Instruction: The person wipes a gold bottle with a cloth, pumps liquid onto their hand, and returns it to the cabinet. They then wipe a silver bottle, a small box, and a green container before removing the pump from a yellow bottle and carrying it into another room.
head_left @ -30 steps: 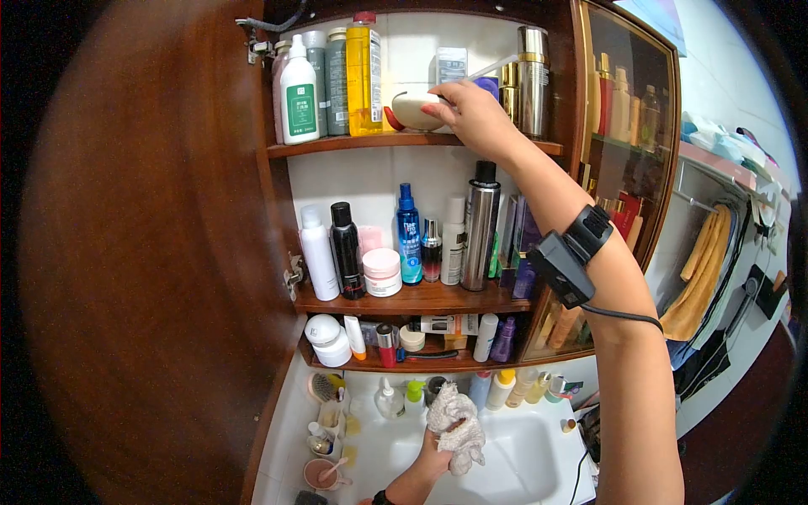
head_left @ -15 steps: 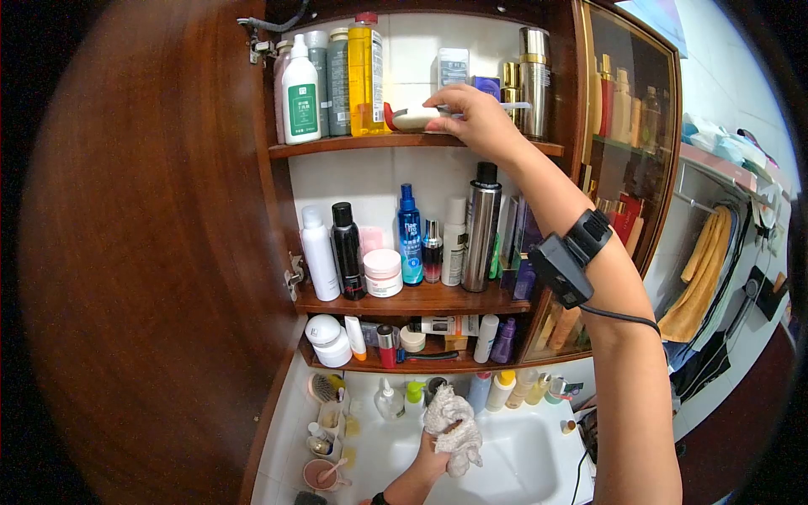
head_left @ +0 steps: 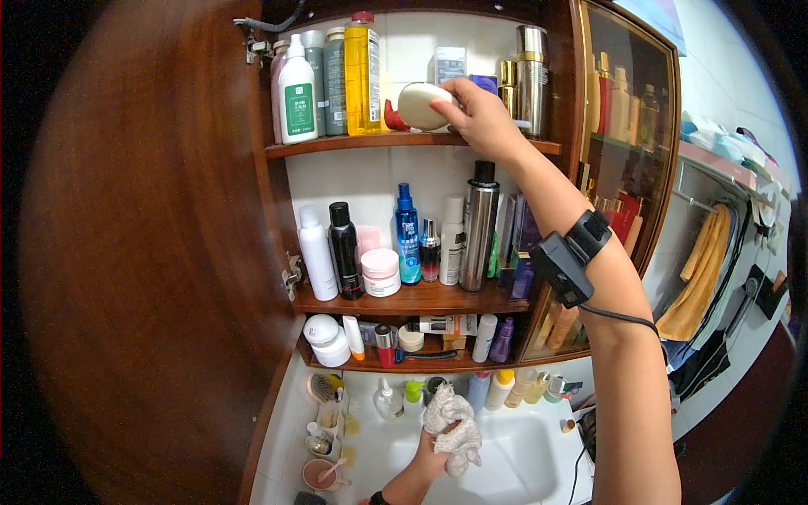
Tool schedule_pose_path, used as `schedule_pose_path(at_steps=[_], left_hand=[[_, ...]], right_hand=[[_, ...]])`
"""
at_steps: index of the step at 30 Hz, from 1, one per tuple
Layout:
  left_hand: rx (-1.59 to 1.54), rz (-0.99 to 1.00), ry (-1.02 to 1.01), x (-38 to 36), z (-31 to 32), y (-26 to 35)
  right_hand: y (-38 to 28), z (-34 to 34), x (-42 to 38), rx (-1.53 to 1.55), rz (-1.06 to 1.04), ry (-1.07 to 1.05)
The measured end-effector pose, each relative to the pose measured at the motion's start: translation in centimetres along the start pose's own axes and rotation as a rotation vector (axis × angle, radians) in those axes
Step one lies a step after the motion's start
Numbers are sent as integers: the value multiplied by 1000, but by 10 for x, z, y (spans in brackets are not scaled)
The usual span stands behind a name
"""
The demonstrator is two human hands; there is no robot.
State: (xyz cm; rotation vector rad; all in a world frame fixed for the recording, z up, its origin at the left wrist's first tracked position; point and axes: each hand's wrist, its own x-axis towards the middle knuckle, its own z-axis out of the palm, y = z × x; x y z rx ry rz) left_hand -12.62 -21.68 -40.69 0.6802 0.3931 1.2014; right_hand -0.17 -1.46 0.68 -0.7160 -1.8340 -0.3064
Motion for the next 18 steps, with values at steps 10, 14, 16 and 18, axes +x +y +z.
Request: schedule_pose_path(at_steps=[10,14,16,18], left_hand=[[-71,233,-698,98,49,146],[229,709,-353,96,127,202],[269,755,-374,107,143,217],[330,798,-372,121,147,224]], right_hand=[[-7,-12,-9,35,24,-43],[-1,-9,-21,55,-206,4],[4,-5,-24,25,-414,112],[-4,-12,-34,-133,-558,172]])
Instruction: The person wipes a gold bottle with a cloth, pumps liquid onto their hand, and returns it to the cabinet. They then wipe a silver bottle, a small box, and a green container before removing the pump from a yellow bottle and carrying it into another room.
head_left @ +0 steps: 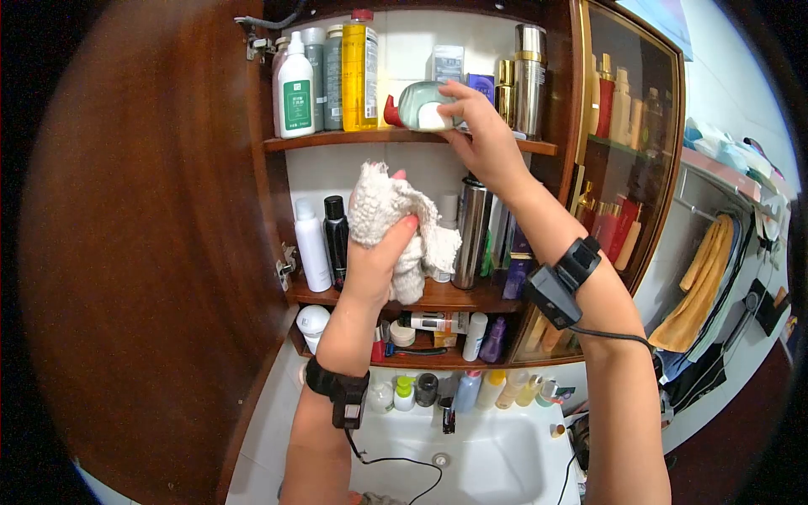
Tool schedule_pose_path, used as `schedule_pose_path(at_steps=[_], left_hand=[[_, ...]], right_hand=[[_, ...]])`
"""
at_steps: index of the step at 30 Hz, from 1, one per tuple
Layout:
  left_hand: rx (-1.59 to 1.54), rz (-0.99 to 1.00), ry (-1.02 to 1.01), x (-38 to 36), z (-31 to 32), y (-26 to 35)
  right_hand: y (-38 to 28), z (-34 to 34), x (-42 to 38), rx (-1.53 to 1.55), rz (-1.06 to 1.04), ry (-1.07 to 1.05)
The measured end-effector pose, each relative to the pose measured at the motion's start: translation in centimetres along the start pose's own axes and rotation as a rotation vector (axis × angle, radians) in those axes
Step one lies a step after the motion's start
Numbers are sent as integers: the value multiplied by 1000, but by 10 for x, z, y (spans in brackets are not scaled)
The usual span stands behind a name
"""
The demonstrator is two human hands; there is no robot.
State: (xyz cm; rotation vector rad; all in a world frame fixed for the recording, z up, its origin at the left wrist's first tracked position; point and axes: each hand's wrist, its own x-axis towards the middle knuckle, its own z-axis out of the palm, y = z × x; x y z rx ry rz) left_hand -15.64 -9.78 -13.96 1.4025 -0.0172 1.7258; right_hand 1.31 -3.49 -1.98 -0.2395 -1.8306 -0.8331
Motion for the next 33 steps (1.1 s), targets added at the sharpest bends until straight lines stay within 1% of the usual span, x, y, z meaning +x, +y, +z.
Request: schedule_pose_path(at_steps=[2,3,6,9,12,13,19,22,25,28,30,33], left_hand=[[-19,29,-20,8,-1,-4],[-88,17,-48,10,-1,-3],[-63,66,-101,10,5,1],[41,63,-111,5,2,0],[123,118,-162,3,5,-3],[124,78,-149,-1,9,1],[156,120,-144,1,4,-2],[116,145,-137,0,2,-2],[160,135,-157,-3,-8,-4],[267,193,-189,-4,-13,-1],[317,249,-174,-7,-14,1],[404,312,-152,-9,-17,3]], right_hand=[[-10,-5,-3,10,-58,23],[-14,-7,-6,11,-83,33],[-24,-10,-13,32,-133,54],[-32,-13,-18,46,-174,80],[-36,-14,-22,43,-188,105],[-36,-15,-23,44,-190,100],[-41,-14,-25,75,-177,84],[-42,-9,-27,114,-156,87],[-46,-5,-27,141,-169,95],[-48,-1,-28,156,-181,108],[-50,-1,-29,141,-193,94],[-56,0,-33,213,-144,58]])
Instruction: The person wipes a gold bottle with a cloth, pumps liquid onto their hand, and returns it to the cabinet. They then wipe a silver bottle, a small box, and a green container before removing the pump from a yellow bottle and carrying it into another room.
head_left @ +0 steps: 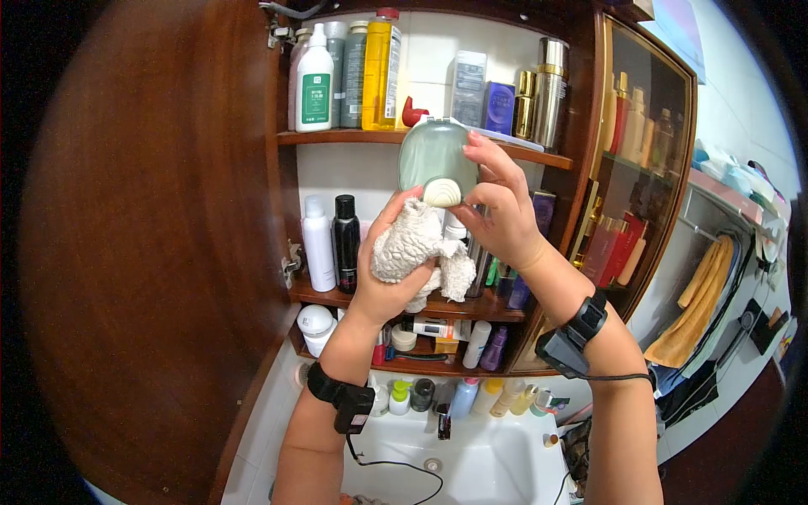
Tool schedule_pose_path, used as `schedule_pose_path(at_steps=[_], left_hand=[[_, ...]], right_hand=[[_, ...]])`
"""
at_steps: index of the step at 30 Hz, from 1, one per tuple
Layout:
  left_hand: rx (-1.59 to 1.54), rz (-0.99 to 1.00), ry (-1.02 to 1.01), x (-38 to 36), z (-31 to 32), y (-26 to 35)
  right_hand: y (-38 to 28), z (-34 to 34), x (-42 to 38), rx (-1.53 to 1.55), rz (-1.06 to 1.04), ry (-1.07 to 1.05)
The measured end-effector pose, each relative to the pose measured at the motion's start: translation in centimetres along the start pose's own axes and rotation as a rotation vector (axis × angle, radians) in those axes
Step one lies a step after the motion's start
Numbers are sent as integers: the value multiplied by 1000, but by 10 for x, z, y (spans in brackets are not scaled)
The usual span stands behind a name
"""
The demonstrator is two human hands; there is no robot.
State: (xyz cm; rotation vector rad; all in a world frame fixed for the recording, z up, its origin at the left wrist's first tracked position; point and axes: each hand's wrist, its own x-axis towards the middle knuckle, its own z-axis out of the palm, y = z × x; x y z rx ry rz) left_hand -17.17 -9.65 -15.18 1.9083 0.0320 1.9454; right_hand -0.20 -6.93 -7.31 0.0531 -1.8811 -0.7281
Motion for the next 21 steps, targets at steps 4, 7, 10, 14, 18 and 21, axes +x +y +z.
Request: schedule_pose_path(at_steps=[4,7,10,14,18,21], left_hand=[[-28,-15,29,-4,-2,2],[-26,14,46,-5,-1,2],[-27,5,46,-6,-2,0],[-10,-54,-9,-7,-9,-4],[54,-15,-13,-8,-10,-3],[-15,-83,44,-12,-5,4]], right_hand=[[-6,-1,-1,38,23,-7],[-7,-2,0,63,48,-5],[-6,-4,3,62,31,-27],[-7,-8,5,32,27,-70],[-6,-7,0,76,46,-61],[-13,-9,1,87,167,-111]])
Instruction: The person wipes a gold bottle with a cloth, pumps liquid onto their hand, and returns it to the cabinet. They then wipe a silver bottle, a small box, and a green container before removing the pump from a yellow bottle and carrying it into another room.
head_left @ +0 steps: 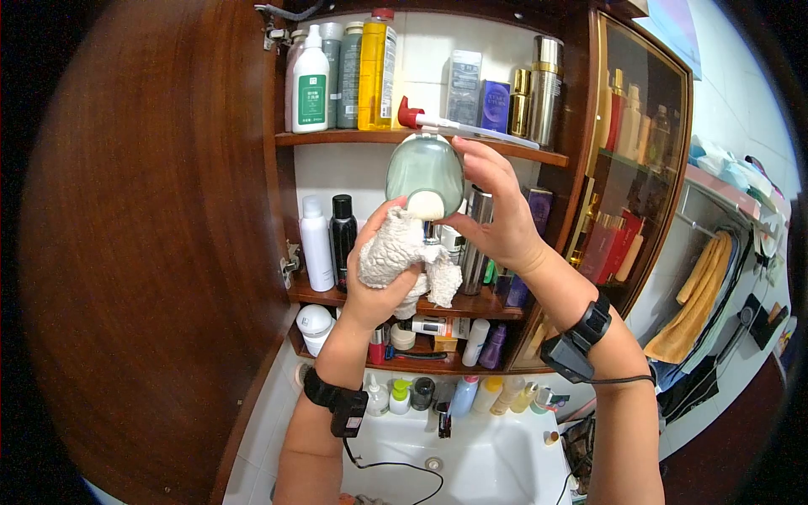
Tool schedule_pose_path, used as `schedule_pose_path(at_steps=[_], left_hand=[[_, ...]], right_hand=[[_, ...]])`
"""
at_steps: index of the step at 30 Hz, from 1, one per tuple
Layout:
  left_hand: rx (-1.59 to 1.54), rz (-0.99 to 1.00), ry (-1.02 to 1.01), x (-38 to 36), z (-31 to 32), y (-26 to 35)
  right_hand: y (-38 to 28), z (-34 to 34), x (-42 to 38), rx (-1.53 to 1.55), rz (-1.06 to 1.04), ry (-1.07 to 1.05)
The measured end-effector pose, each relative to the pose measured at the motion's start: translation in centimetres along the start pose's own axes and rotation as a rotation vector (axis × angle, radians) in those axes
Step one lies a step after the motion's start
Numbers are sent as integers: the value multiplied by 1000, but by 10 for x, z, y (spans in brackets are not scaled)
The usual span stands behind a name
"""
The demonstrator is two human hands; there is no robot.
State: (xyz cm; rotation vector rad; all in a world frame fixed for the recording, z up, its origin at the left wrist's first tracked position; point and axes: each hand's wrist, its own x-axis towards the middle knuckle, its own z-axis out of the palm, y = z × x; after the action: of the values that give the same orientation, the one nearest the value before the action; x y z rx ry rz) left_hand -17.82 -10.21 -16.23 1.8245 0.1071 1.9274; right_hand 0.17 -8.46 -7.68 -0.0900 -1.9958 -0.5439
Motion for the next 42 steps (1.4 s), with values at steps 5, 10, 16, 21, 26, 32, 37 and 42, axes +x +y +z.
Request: schedule_pose_path(at_steps=[5,10,16,21,26,32,37,42], left_hand=[[-4,-23,19,-10,-2,-2],[-18,-27,85,-14,-3,-9],[76,24,126,-7,-5,-9],[47,35,100,-4,-5,-6],[101,63,69,-9,-9,0],[15,29,61,-13,-13,4],[37,25,73,-13,-14,2],[41,40,81,-14,-13,-4]], right_hand=[[-5,2,-4,163,175,28],[4,-17,11,-332,105,-56],[54,-29,39,-782,256,-211],[73,-24,65,-875,474,-435],[75,-16,75,-923,508,-509],[73,-19,77,-1014,484,-480],[70,-26,82,-1113,400,-444],[73,-30,99,-1240,227,-385]])
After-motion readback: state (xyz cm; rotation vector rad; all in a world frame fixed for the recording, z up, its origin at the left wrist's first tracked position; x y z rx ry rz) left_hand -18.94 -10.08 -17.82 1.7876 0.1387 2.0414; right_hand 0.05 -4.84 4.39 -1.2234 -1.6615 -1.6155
